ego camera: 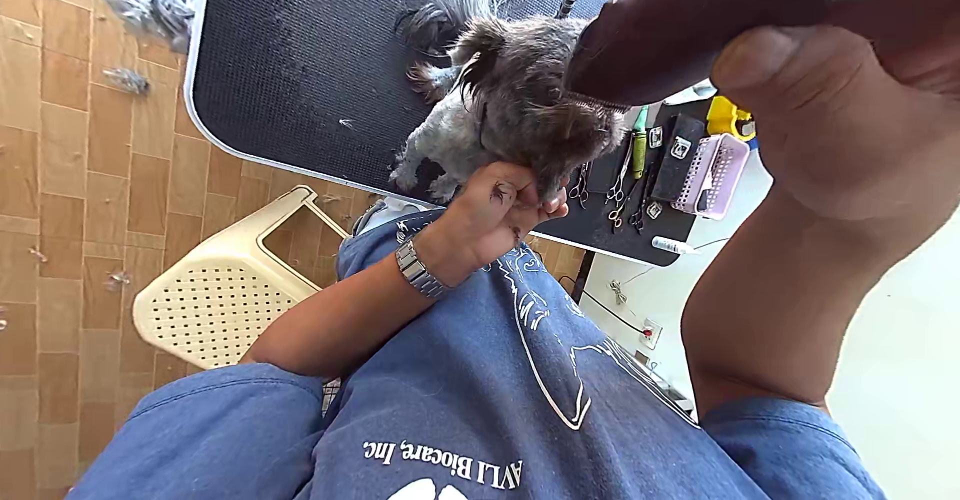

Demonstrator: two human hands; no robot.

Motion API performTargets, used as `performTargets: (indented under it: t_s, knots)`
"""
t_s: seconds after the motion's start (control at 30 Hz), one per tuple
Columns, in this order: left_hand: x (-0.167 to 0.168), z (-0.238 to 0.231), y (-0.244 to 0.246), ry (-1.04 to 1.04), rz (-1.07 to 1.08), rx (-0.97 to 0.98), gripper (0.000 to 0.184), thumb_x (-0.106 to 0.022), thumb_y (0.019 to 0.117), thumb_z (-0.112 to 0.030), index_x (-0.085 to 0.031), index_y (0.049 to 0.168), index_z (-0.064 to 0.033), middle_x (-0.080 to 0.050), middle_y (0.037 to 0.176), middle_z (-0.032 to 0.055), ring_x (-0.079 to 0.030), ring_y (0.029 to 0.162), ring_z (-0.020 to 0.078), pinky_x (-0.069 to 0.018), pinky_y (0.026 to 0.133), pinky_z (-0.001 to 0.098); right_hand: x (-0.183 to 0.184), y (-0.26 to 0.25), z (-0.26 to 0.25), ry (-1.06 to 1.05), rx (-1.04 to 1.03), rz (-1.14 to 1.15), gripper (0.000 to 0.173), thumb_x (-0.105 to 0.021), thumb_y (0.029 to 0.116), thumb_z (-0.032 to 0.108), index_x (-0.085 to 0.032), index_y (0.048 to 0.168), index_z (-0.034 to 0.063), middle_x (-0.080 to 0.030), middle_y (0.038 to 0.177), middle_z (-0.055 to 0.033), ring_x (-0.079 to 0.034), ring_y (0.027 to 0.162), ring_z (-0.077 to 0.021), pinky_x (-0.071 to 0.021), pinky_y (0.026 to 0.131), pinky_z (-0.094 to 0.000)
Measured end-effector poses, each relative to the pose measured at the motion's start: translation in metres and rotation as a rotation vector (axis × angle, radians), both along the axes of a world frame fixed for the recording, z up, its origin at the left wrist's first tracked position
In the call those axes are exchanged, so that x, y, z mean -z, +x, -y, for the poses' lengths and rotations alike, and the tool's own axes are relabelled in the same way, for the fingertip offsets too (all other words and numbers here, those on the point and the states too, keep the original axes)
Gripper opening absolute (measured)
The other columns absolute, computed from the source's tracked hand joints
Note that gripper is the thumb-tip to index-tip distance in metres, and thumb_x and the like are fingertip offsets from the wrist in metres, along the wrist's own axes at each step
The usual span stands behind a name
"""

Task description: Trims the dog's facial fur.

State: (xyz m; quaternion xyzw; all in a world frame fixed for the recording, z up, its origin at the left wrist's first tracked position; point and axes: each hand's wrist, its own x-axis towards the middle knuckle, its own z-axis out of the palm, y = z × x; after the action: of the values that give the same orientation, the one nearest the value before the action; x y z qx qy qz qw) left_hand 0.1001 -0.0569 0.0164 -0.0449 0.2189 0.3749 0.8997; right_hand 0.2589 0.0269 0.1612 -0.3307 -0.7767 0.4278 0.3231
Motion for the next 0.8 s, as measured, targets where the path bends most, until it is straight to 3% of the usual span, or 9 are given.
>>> performTargets:
  t_s: [0.07,0.17,0.23,0.33,0.4,0.53,0.6,0.7,0.8]
  knots:
    - [-0.004,0.004,-0.002,0.003,-0.028,0.000,0.026,-0.036,0.0878,0.003,-0.058,0.091,-0.0107,-0.061,0.084,0.0036,-0.062,0.075,0.0133,-0.0565,0.078,0.0307,-0.002,0.003,0.000,0.010,0.043,-0.010,0.020,-0.069,0.0957,0.016,-0.060,0.110,0.0049,-0.071,0.109,-0.0038,-0.070,0.107,-0.0209,-0.0605,0.096,-0.0404]
    - [0.000,0.014,-0.008,0.048,-0.060,0.004,0.021,-0.039,0.0890,-0.002,-0.058,0.092,-0.0115,-0.062,0.088,0.0045,-0.064,0.080,0.0145,-0.0558,0.080,0.0306,-0.003,0.010,0.000,0.079,0.173,-0.054,0.010,-0.070,0.0932,0.012,-0.063,0.099,0.0121,-0.071,0.093,0.0050,-0.070,0.091,-0.0099,-0.0602,0.086,-0.0313]
    - [0.002,0.015,-0.011,0.028,-0.061,0.015,0.021,-0.039,0.0905,-0.005,-0.058,0.094,-0.0129,-0.063,0.090,0.0043,-0.065,0.082,0.0146,-0.0565,0.080,0.0303,-0.002,0.016,0.000,0.114,0.262,-0.081,0.010,-0.072,0.0915,0.011,-0.062,0.094,0.0126,-0.069,0.087,0.0050,-0.068,0.085,-0.0086,-0.0593,0.083,-0.0305]
    - [0.002,0.011,-0.013,-0.033,-0.044,0.012,0.027,-0.031,0.0992,-0.011,-0.058,0.097,-0.0152,-0.063,0.091,0.0040,-0.065,0.083,0.0155,-0.0568,0.083,0.0324,-0.002,0.020,0.007,0.077,0.276,-0.093,0.015,-0.070,0.0935,0.014,-0.061,0.103,0.0075,-0.070,0.096,-0.0020,-0.070,0.095,-0.0171,-0.0592,0.090,-0.0389]
    - [0.007,0.007,-0.013,-0.038,-0.002,0.008,0.035,-0.028,0.1067,-0.019,-0.061,0.098,-0.0145,-0.064,0.088,0.0047,-0.064,0.081,0.0163,-0.0570,0.084,0.0345,0.000,0.019,0.011,0.016,0.253,-0.150,0.036,-0.072,0.0924,0.015,-0.052,0.118,-0.0007,-0.067,0.110,-0.0137,-0.068,0.107,-0.0311,-0.0577,0.097,-0.0506]
    - [0.010,0.006,-0.013,0.010,0.002,0.065,0.038,-0.028,0.1092,-0.024,-0.064,0.100,-0.0137,-0.065,0.083,0.0042,-0.065,0.077,0.0153,-0.0575,0.079,0.0333,0.004,0.012,0.035,0.017,0.339,-0.178,0.078,-0.076,0.0883,0.012,-0.026,0.143,-0.0099,-0.058,0.130,-0.0229,-0.063,0.118,-0.0393,-0.0568,0.100,-0.0552]
    - [0.008,0.005,-0.012,-0.001,0.010,0.074,0.037,-0.030,0.1087,-0.021,-0.064,0.098,-0.0121,-0.066,0.083,0.0052,-0.065,0.076,0.0154,-0.0576,0.080,0.0331,0.007,0.010,0.055,0.065,0.440,-0.122,0.080,-0.080,0.0871,0.017,-0.028,0.143,-0.0061,-0.060,0.130,-0.0176,-0.064,0.118,-0.0344,-0.0589,0.098,-0.0497]
    - [0.008,0.005,-0.007,-0.022,0.011,0.069,0.036,-0.030,0.1085,-0.016,-0.064,0.097,-0.0087,-0.067,0.082,0.0068,-0.067,0.076,0.0163,-0.0583,0.080,0.0324,0.017,0.009,0.067,0.138,0.454,-0.181,0.068,-0.082,0.0852,0.015,-0.036,0.134,0.0058,-0.064,0.127,-0.0145,-0.066,0.117,-0.0367,-0.0591,0.098,-0.0539]
    - [0.006,0.007,0.005,-0.041,-0.007,0.007,0.034,-0.031,0.1080,-0.013,-0.063,0.096,-0.0080,-0.066,0.079,0.0066,-0.067,0.074,0.0164,-0.0587,0.080,0.0336,0.023,0.012,0.066,0.163,0.399,-0.191,0.060,-0.080,0.0866,0.015,-0.042,0.132,0.0117,-0.067,0.126,-0.0103,-0.066,0.118,-0.0349,-0.0579,0.101,-0.0536]
